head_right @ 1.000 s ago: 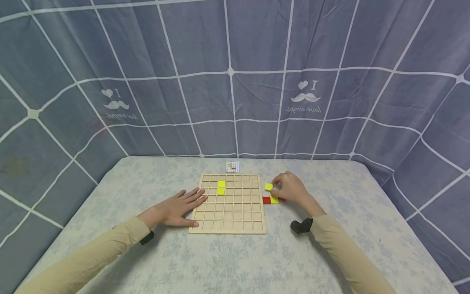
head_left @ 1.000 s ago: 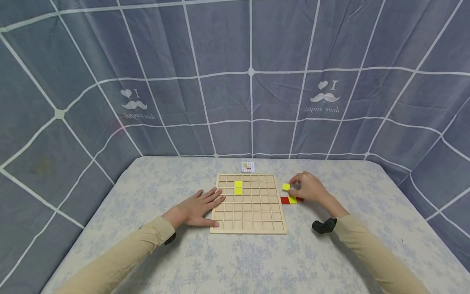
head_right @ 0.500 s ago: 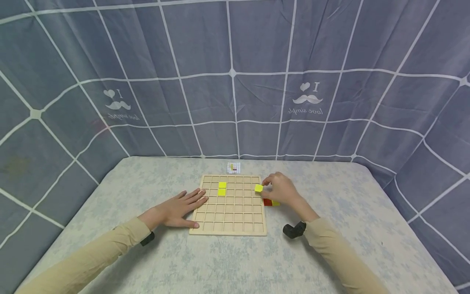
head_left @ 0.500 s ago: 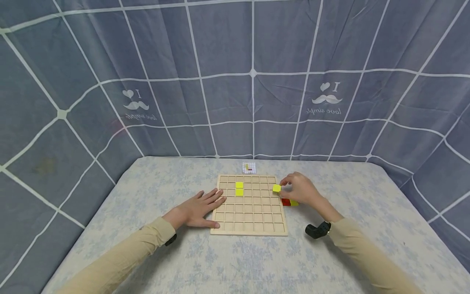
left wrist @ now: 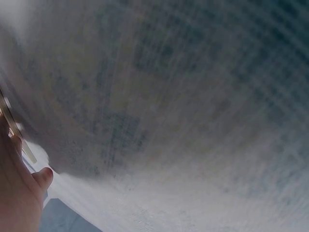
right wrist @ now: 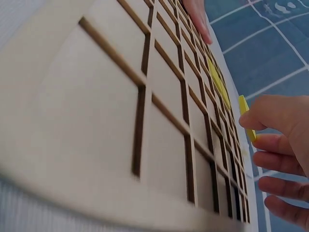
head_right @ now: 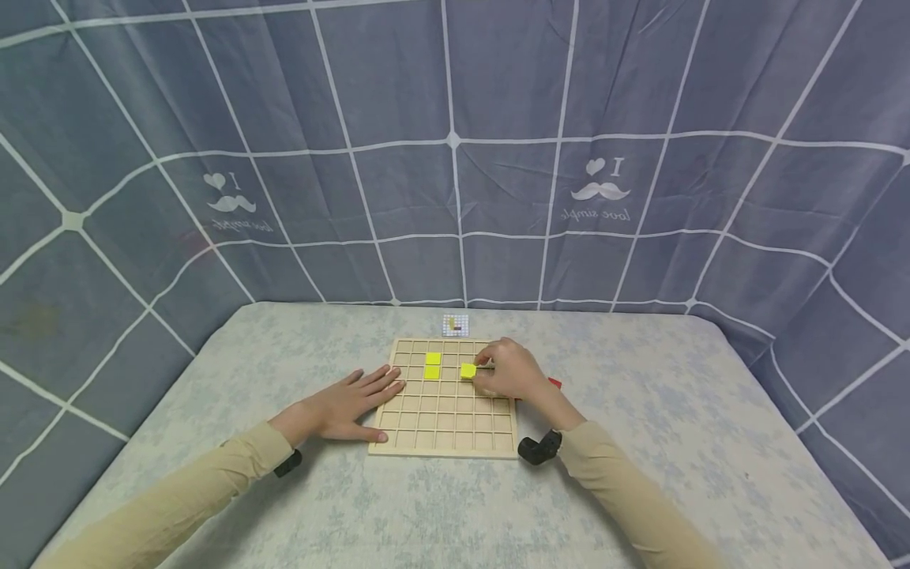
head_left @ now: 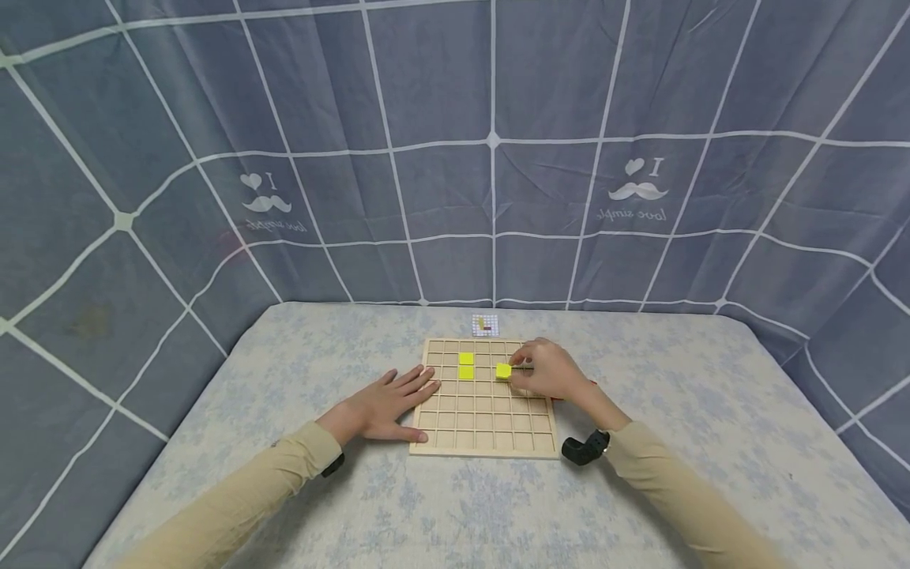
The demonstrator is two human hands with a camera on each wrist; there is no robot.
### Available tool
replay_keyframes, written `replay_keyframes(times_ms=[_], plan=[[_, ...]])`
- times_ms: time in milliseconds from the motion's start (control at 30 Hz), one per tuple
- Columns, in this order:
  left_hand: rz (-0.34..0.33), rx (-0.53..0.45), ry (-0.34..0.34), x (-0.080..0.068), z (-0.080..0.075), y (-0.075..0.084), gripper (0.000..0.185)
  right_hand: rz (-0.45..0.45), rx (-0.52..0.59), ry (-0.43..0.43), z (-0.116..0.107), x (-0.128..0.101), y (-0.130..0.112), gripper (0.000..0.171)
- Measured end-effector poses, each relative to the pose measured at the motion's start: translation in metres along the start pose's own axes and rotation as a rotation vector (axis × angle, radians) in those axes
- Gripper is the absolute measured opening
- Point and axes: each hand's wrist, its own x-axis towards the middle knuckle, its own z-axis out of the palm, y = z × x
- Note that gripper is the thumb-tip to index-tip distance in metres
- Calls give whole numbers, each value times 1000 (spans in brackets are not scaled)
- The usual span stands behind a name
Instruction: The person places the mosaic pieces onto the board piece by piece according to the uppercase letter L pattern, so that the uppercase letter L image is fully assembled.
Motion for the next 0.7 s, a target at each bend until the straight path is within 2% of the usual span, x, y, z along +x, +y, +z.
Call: replay_keyframes(times_ms=[233, 367, 500, 700], plan=[[6, 8, 7, -1, -1, 2, 88, -55, 19, -1, 9, 11, -20, 21], [2, 18, 9, -1, -1, 2, 88, -54, 33, -23, 13, 15, -31, 21], [-2, 11, 9, -1, -1, 2, 88, -47, 42, -58, 18, 18, -36, 22], [-5, 9, 11, -1, 0, 1, 88, -76, 31, -61, 27, 21, -40, 21]])
